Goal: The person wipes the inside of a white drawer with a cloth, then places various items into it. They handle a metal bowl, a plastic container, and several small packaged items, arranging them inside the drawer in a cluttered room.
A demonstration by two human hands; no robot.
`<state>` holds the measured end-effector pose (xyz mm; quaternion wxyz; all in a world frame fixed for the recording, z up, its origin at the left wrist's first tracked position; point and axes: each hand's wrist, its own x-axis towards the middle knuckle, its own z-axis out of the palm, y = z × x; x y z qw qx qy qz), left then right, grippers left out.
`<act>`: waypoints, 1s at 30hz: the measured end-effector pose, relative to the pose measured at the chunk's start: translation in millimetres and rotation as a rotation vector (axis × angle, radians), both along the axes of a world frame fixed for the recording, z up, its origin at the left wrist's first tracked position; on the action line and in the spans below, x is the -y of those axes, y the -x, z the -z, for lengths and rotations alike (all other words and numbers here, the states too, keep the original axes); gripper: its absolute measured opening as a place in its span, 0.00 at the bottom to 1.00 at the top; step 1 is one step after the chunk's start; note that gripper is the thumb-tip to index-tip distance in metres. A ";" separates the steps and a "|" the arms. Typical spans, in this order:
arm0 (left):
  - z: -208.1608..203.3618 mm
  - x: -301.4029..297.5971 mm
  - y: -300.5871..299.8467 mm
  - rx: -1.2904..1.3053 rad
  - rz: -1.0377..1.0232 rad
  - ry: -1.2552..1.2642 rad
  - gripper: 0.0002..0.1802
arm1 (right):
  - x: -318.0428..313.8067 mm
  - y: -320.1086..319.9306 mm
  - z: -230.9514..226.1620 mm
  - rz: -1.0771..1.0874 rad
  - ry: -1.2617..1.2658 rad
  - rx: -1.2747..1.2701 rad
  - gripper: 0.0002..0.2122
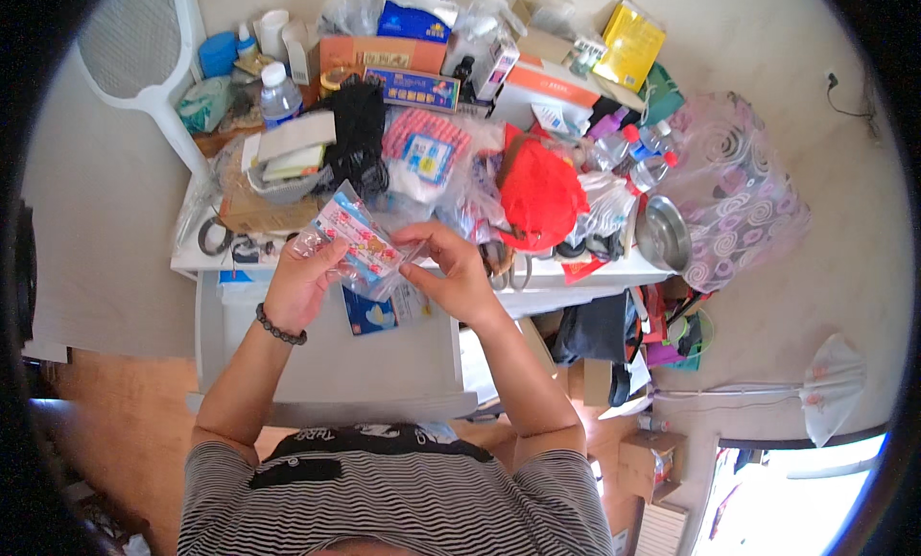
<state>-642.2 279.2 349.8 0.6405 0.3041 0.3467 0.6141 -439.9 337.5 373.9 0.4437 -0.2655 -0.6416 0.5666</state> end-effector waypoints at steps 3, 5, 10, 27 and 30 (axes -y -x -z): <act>20.4 12.5 -1.9 -0.030 0.103 0.091 0.16 | 10.1 -10.4 21.2 -0.045 0.078 0.206 0.11; 35.7 20.3 -5.3 -0.032 0.119 0.145 0.16 | 16.7 -12.7 36.1 -0.079 0.026 0.525 0.10; 46.4 32.9 -8.5 0.011 0.088 0.191 0.17 | 25.9 -17.7 75.1 -0.109 0.251 0.392 0.09; 66.4 53.9 -10.5 0.038 0.008 0.229 0.12 | 39.7 -22.2 80.5 0.073 0.455 0.160 0.11; 62.9 56.9 -10.7 0.050 0.026 0.231 0.14 | 39.6 -22.8 81.5 0.082 0.452 0.121 0.11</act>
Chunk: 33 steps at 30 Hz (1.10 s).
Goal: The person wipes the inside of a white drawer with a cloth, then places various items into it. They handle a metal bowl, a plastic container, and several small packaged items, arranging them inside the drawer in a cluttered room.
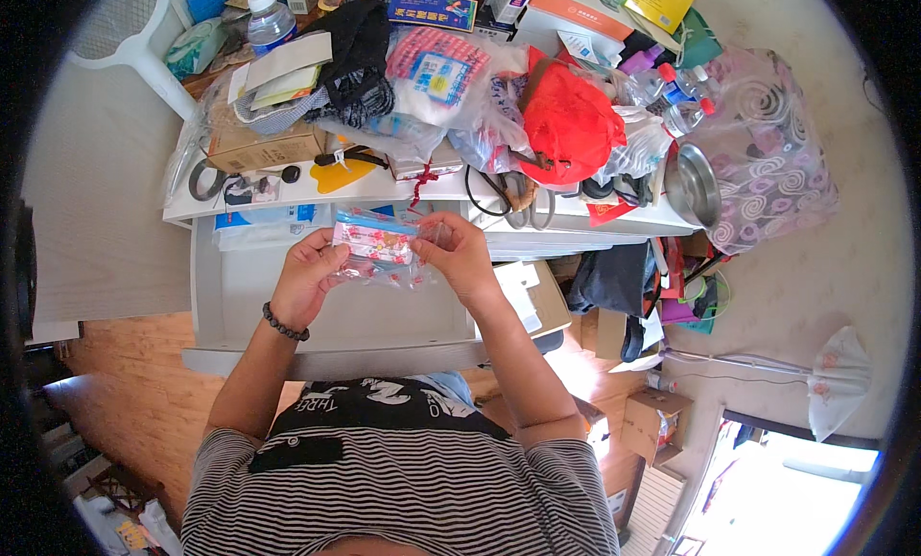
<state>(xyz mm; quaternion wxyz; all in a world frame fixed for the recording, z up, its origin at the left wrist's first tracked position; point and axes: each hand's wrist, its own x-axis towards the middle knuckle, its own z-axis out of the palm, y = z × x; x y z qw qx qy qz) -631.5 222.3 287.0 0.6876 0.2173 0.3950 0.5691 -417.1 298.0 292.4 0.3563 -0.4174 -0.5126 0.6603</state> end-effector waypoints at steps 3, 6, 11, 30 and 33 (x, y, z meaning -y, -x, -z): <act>0.9 0.8 1.5 -0.003 0.019 -0.006 0.14 | -0.4 -0.1 -0.8 0.006 -0.016 -0.005 0.11; -3.2 0.8 2.2 0.003 0.034 -0.014 0.13 | -0.7 -0.1 -0.8 0.005 -0.015 -0.009 0.11; 0.4 -0.2 2.9 0.014 0.015 0.030 0.16 | -0.6 -1.8 0.8 0.004 -0.002 -0.017 0.11; 59.3 -10.2 21.9 -0.381 0.482 0.201 0.18 | 0.4 -27.9 30.3 -0.263 -0.515 0.668 0.11; 91.0 -6.9 21.5 -0.358 0.671 0.328 0.23 | 3.0 -32.4 29.2 -0.243 -0.481 0.684 0.10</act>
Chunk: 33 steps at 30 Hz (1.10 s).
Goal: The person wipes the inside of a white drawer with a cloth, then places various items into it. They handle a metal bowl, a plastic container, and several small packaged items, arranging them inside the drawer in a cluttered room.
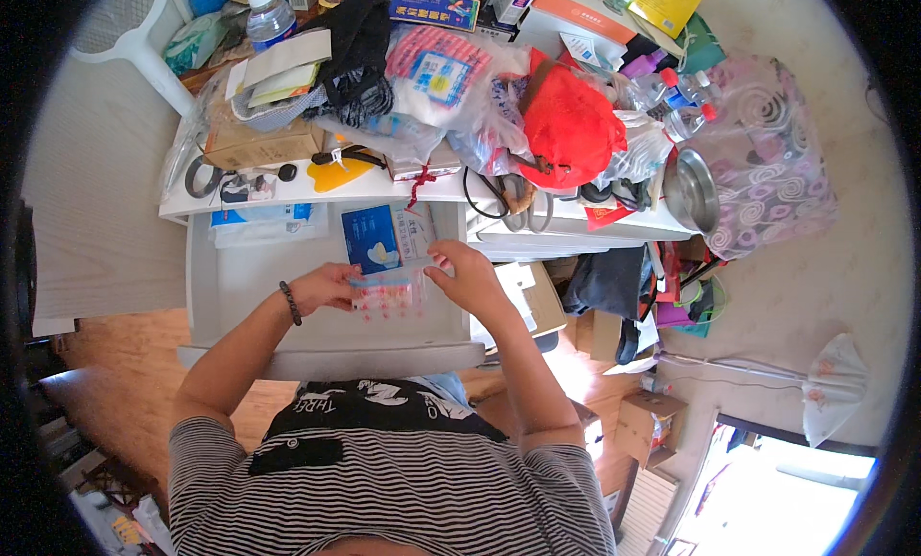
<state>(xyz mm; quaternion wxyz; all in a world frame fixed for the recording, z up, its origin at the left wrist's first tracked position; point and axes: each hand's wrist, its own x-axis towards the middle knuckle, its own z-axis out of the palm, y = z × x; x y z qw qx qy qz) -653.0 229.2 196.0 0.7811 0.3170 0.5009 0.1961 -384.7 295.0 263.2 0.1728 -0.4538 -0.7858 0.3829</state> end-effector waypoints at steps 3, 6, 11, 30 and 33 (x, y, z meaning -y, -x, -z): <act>20.0 -2.2 -18.9 -0.216 0.356 -0.065 0.24 | 0.9 3.1 -2.9 0.005 0.055 -0.049 0.10; 47.9 9.0 -32.5 -0.706 0.563 -0.785 0.24 | 4.9 8.7 -9.8 -0.039 0.014 -0.078 0.09; 56.1 16.8 -60.7 -0.609 0.719 -0.871 0.25 | -4.4 31.1 -50.3 -0.152 -0.096 -0.190 0.10; -191.9 -115.1 89.1 -1.386 -0.331 -1.377 0.33 | -174.6 186.2 -138.4 0.300 -0.575 -0.250 0.16; -193.1 -112.7 90.7 -1.293 -0.316 -1.345 0.29 | -187.2 177.9 -127.0 0.337 -0.645 -0.473 0.13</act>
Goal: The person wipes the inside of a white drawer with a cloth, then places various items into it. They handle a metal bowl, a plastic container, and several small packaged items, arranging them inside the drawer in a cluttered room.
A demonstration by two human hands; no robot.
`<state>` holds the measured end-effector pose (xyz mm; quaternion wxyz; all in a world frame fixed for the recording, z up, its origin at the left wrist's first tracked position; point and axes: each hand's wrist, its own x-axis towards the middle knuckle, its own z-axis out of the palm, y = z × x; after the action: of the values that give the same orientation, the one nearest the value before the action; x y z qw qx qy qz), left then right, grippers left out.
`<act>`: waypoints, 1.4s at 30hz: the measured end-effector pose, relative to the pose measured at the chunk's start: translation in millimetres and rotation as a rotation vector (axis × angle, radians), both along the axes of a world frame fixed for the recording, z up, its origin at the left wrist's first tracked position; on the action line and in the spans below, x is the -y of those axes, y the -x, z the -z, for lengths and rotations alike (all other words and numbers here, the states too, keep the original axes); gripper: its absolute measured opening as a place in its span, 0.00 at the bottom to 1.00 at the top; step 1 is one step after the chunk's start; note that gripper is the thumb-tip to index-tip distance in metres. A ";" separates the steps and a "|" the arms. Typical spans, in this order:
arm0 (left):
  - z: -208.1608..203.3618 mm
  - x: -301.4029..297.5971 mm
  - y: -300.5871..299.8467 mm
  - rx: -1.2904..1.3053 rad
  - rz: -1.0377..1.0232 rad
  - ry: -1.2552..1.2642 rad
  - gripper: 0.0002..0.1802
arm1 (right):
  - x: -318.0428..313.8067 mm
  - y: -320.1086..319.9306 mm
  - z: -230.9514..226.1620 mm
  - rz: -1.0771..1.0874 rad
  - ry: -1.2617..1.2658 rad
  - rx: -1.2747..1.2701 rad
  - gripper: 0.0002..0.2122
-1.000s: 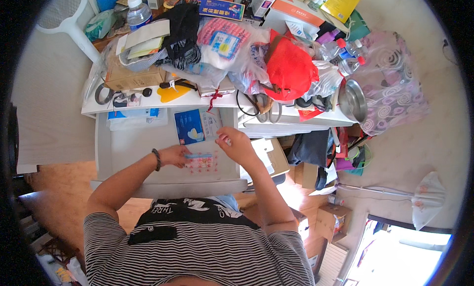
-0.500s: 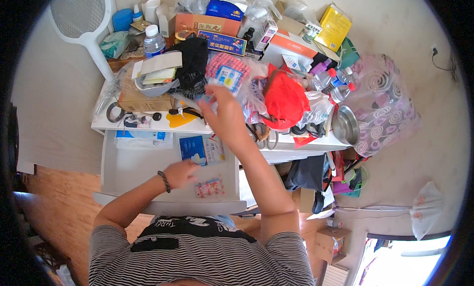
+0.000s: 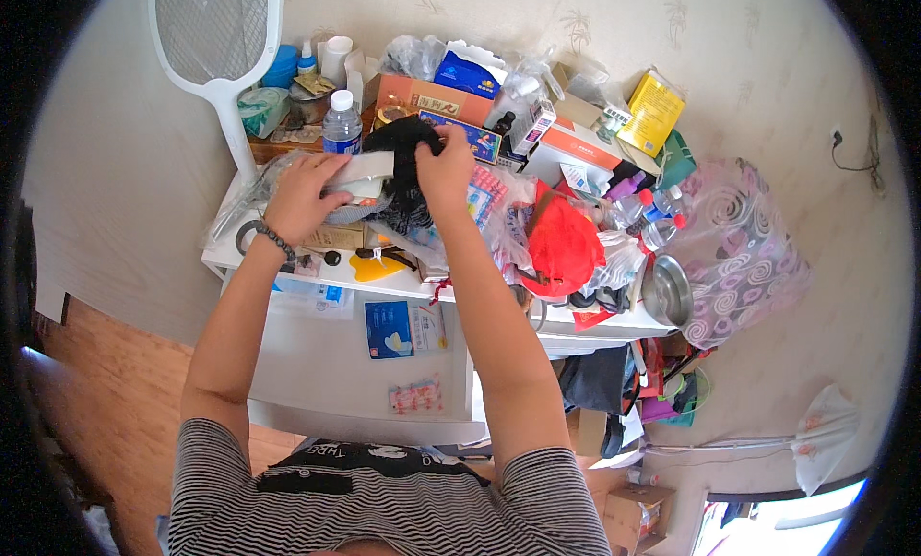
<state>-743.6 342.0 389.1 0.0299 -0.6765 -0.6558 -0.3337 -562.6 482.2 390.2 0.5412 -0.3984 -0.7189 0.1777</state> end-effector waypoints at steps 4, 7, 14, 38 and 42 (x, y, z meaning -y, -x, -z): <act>5.6 1.6 2.6 0.170 0.022 -0.119 0.17 | -21.0 -28.3 -6.4 0.092 0.068 -0.276 0.13; 11.8 -5.8 9.2 0.362 -0.019 -0.200 0.12 | -19.2 -52.7 -23.3 0.205 0.063 -0.059 0.17; -30.2 9.9 4.4 0.688 -0.037 -0.363 0.10 | 27.2 -53.6 -43.0 0.055 -0.401 0.362 0.26; 172.5 95.3 -80.4 0.997 0.297 0.852 0.07 | 195.3 -159.4 164.5 -0.571 1.041 0.246 0.13; 199.1 98.7 -81.2 1.056 0.238 0.909 0.09 | 197.1 -160.6 183.7 -0.487 1.125 0.234 0.11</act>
<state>-662.5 243.3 190.0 -0.6144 -0.4368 -0.5787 -0.3111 -402.0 285.1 206.5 0.1102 -0.4638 -0.6399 0.6026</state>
